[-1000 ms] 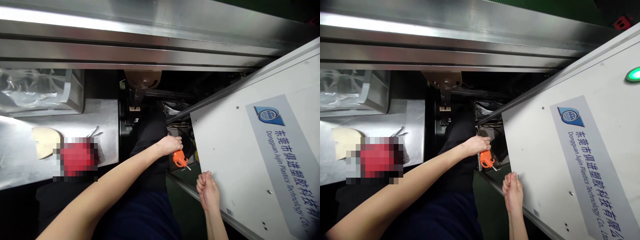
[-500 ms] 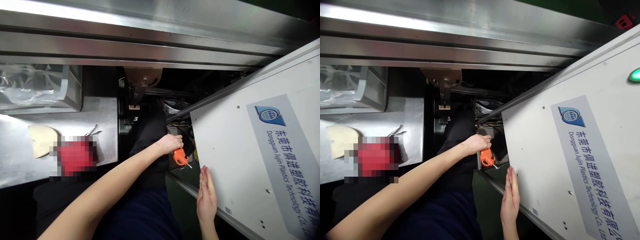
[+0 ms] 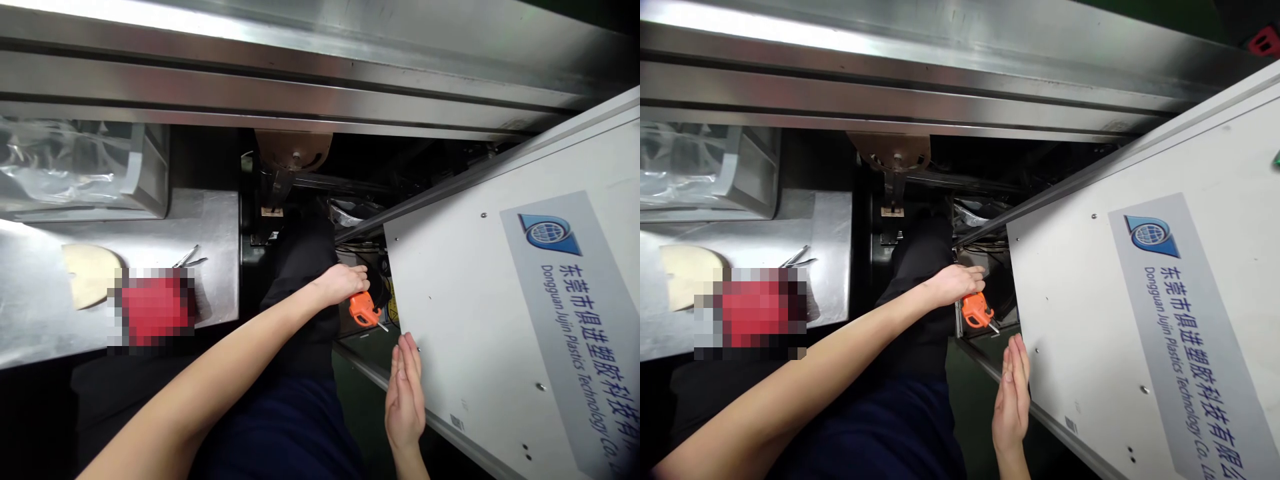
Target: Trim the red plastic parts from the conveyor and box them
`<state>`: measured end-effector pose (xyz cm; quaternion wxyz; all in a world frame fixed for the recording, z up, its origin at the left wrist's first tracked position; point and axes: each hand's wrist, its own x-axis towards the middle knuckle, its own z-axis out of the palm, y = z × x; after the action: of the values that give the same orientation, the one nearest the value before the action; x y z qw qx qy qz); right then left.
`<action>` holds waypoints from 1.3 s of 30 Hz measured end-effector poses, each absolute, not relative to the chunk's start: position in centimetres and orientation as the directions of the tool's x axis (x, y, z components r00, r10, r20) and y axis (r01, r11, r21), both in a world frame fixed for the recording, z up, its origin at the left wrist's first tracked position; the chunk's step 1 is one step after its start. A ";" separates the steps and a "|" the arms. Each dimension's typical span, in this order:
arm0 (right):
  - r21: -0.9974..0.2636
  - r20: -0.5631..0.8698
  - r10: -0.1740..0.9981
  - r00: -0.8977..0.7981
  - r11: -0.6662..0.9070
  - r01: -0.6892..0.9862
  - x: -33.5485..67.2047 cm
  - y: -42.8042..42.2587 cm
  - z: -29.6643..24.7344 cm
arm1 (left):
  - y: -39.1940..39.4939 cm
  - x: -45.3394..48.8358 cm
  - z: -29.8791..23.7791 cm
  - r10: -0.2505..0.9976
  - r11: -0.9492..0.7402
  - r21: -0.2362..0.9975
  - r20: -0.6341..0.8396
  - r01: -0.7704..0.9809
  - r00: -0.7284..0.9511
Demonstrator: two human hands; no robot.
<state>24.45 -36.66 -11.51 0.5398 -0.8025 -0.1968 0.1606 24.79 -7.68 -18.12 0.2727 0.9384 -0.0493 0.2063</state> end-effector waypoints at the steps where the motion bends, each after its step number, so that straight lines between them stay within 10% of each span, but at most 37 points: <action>1: -0.934 -0.043 0.486 0.873 -0.330 0.137 24.5 -36.7 -11.5 | -7.7 24.8 -18.2 0.005 -0.849 0.482 0.420 -0.219 0.907; 14: -0.930 -0.043 0.439 0.898 -0.345 0.124 27.2 -35.5 -11.3 | -7.8 24.9 -18.4 -0.025 -0.853 0.454 0.456 -0.256 0.890; 24: -0.888 -0.459 0.489 0.742 -0.277 -0.367 29.4 -32.2 -9.4 | -8.0 24.9 -18.5 -0.024 -0.850 0.460 0.452 -0.257 0.892; 31: -0.886 -0.455 0.502 0.735 -0.172 -0.431 31.1 -32.4 -8.9 | -8.1 24.8 -18.8 -0.042 -0.854 0.441 0.468 -0.275 0.883; 39: -0.839 -0.522 0.563 0.641 -0.474 -0.267 29.7 -35.3 -9.3 | -7.8 24.2 -18.1 -0.031 -0.877 0.406 0.483 -0.256 0.875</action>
<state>29.71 -35.31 -9.33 0.5034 -0.7530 -0.0980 0.4123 24.20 -7.82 -18.12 0.2357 0.9391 -0.0764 0.2382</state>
